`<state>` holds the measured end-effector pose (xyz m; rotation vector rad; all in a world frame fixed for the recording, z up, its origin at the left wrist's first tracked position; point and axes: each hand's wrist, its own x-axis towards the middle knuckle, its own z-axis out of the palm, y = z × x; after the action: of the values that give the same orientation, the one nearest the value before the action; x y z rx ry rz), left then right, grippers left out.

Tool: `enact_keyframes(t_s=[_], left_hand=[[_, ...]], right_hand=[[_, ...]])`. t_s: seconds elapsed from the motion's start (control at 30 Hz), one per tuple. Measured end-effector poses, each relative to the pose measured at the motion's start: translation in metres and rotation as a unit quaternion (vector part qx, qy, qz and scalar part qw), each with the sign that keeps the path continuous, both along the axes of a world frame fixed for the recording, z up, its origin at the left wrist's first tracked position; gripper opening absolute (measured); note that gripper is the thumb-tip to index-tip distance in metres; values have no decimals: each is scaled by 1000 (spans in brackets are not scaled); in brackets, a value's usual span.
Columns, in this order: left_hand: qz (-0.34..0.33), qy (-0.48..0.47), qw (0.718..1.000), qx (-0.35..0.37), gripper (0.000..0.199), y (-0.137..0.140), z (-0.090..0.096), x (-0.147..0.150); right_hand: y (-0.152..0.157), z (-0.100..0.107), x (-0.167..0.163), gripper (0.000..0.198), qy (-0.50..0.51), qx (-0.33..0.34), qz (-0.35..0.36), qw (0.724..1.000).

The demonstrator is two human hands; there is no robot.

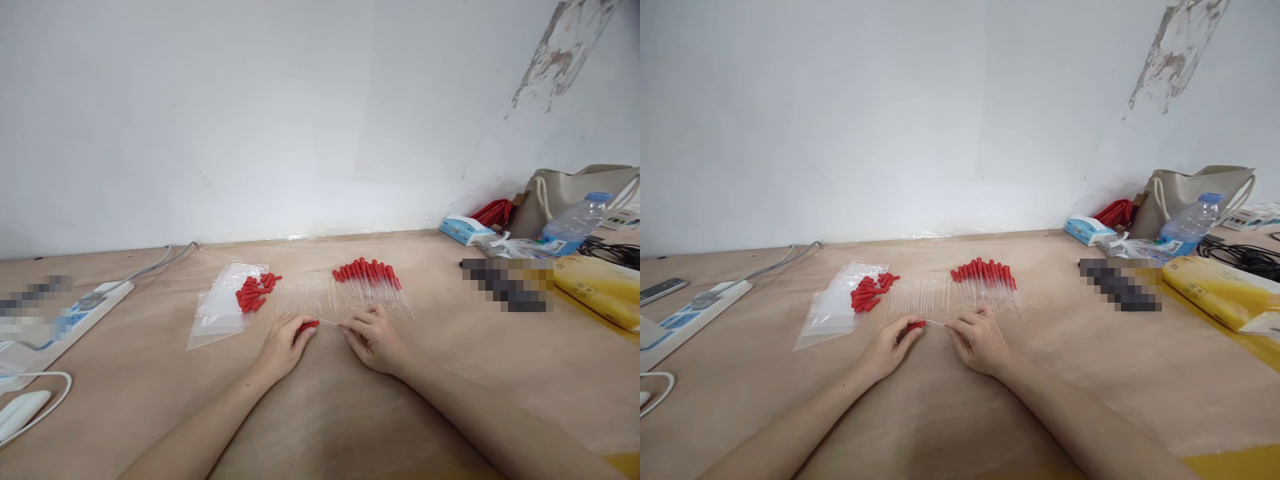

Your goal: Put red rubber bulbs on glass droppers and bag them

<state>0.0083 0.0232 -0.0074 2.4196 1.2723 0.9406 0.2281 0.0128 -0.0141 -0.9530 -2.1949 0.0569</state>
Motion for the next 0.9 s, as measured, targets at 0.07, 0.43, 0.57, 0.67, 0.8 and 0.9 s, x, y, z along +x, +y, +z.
enact_keyframes(t_s=[0.07,0.43,0.57,0.67,0.8,0.9], left_hand=[[-3,-5,1000,5,15,-1,1,1],[-29,-57,997,-41,17,-5,2,1],[-53,-41,996,-51,18,-6,3,0],[-60,-20,997,-54,19,-7,4,1],[-62,4,997,-53,20,-8,4,2],[-63,16,997,-42,20,-8,4,3]], right_hand=[[0,0,0,23,-14,-5,9,1000],[7,-2,4,28,-32,-18,46,998],[9,-1,6,28,-68,-9,32,997],[8,1,6,28,-86,4,21,996],[7,2,3,27,-84,26,13,996],[7,1,-1,24,-80,33,13,996]])
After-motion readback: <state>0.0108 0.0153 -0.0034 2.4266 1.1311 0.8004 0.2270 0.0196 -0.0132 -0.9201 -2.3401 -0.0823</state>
